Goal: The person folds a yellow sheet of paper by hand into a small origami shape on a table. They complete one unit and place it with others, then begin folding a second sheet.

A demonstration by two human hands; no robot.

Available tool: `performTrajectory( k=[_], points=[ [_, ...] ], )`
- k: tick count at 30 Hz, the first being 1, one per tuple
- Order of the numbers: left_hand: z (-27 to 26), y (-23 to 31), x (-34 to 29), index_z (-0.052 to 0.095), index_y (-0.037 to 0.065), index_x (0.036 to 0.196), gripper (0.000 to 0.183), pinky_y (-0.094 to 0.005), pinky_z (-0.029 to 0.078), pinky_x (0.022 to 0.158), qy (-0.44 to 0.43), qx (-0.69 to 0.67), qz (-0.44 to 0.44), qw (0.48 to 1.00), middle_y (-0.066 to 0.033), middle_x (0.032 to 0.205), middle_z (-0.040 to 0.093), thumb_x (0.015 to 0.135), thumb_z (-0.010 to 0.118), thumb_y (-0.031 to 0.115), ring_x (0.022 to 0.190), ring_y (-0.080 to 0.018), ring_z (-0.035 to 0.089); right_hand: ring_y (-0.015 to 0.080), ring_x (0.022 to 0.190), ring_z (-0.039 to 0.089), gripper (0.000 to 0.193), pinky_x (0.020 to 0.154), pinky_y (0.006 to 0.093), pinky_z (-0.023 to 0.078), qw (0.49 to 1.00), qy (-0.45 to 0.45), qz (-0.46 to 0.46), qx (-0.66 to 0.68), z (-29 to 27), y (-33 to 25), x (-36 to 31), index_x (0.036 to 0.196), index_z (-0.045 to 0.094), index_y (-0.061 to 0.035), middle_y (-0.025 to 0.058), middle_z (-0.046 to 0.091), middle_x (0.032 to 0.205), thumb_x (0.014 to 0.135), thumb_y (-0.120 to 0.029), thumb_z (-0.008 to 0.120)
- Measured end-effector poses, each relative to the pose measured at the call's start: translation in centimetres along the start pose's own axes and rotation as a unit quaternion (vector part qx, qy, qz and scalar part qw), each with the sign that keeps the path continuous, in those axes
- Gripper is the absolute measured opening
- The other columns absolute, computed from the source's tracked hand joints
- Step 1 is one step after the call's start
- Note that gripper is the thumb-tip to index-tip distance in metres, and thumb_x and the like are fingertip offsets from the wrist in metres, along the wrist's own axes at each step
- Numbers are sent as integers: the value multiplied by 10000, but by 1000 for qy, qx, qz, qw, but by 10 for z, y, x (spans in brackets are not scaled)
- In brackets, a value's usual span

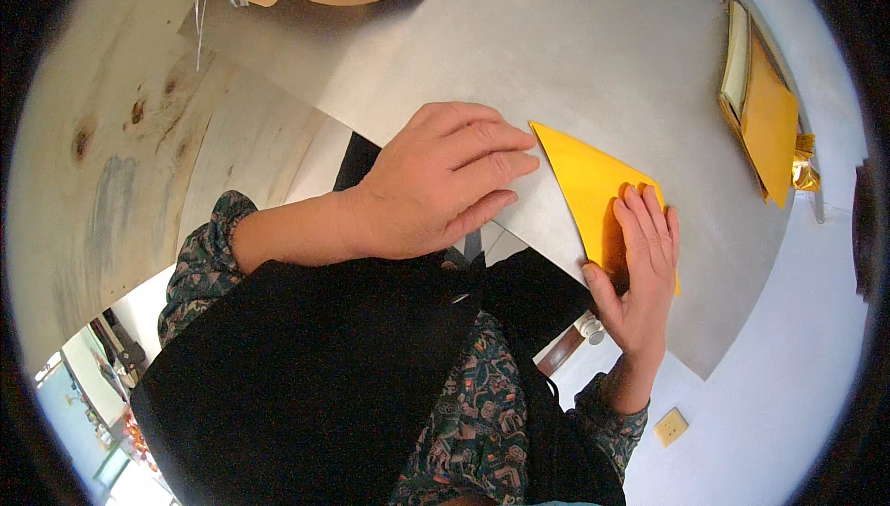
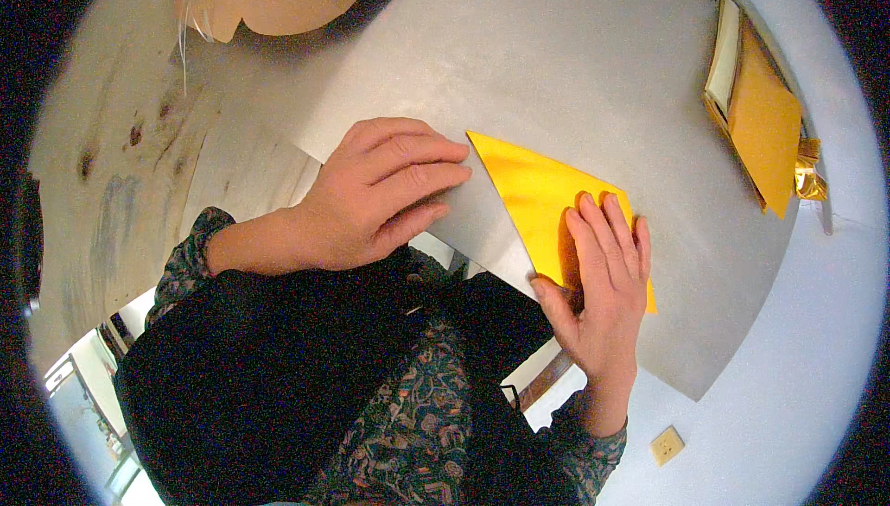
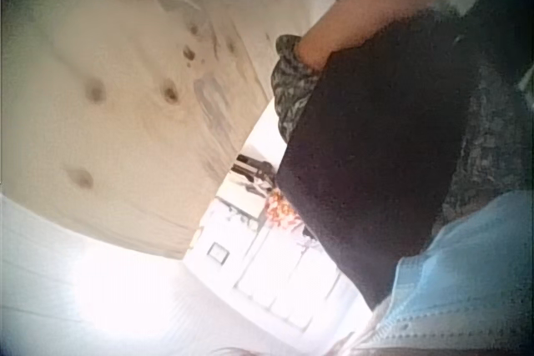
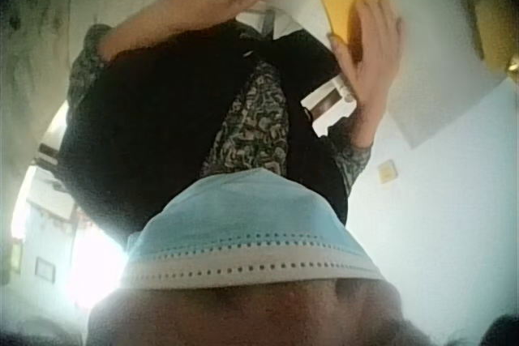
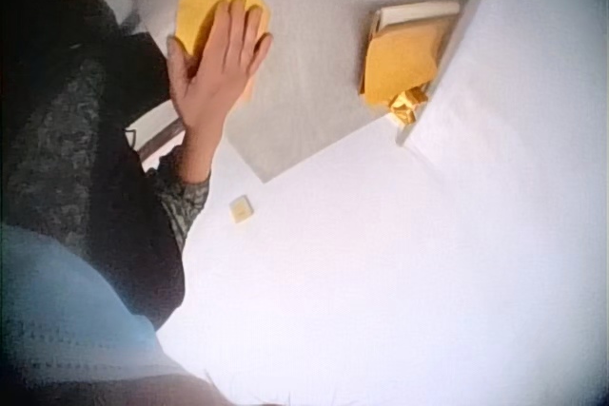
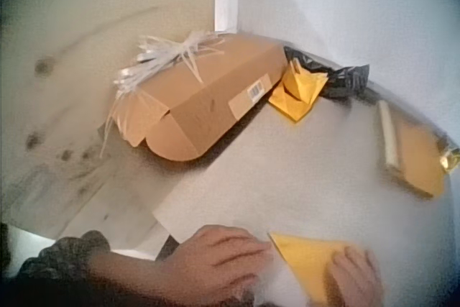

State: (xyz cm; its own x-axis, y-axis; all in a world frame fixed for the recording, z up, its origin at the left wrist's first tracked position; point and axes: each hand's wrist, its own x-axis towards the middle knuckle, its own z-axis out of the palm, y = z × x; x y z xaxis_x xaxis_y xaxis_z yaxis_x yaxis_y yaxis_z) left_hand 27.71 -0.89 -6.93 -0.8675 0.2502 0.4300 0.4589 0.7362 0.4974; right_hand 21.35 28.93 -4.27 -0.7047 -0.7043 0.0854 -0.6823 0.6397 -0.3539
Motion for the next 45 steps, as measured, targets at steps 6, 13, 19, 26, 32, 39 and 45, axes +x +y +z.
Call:
performTrajectory(
  k=[6, 13, 19, 26, 32, 39, 45],
  points=[
    [-4, 2, 15, 670, 74, 1305, 501, -438, 469, 1027, -18, -20, 27, 999, -78, 1362, 648, 826, 782, 168, 1226, -304, 602, 367, 1469, 457, 705, 1249, 587, 241, 1000, -6, 3, 9, -3, -6, 1, 1418, 604, -64, 132, 578, 1508, 819, -376, 803],
    [-2, 3, 27, 646, 87, 1347, 556, -459, 443, 1041, -97, 46, 39, 993, -58, 1414, 613, 841, 770, 282, 1290, -301, 554, 338, 1456, 483, 691, 1237, 578, 277, 999, -5, -12, 42, -8, 5, -2, 1396, 628, -99, 109, 601, 1486, 793, -366, 835],
    [3, 10, 27, 665, 73, 1308, 522, -452, 440, 1043, -95, 36, 45, 994, -76, 1375, 618, 831, 778, 253, 1272, -291, 552, 301, 1324, 619, 539, 1222, 585, 322, 997, 11, -82, 6, -23, 21, -3, 1280, 693, -122, 65, 715, 1321, 816, -365, 821],
    [5, 24, 23, 667, 78, 1312, 577, -447, 489, 994, -104, 5, 49, 993, -102, 1303, 625, 774, 817, 225, 1191, -320, 582, 282, 1252, 663, 401, 1228, 594, 320, 990, 111, -81, -28, -44, 34, -3, 1157, 733, -114, 63, 744, 1236, 820, -317, 810],
    [8, 36, 23, 648, 59, 1311, 585, -437, 502, 992, -108, 0, 46, 993, -111, 1292, 602, 770, 820, 196, 1176, -335, 573, 293, 1222, 640, 235, 1212, 597, 345, 990, 110, -82, -45, -41, 43, 7, 1033, 712, -87, 70, 722, 1098, 831, -185, 785],
    [10, 49, 19, 631, 26, 1301, 594, -436, 507, 985, -117, -2, 51, 992, -125, 1274, 590, 768, 827, 201, 1153, -334, 571, 331, 1263, 601, 190, 1210, 595, 319, 987, 87, -130, -36, -42, 48, 33, 1024, 713, -107, 87, 697, 1151, 850, -173, 751],
    [15, 61, 21, 628, 24, 1305, 578, -445, 472, 1016, -127, -6, 58, 990, -123, 1259, 589, 804, 811, 247, 1171, -332, 561, 359, 1385, 500, 479, 1240, 599, 242, 981, 134, -124, -69, -32, 51, 49, 1282, 682, -128, 116, 602, 1392, 850, -309, 778]
  ],
)
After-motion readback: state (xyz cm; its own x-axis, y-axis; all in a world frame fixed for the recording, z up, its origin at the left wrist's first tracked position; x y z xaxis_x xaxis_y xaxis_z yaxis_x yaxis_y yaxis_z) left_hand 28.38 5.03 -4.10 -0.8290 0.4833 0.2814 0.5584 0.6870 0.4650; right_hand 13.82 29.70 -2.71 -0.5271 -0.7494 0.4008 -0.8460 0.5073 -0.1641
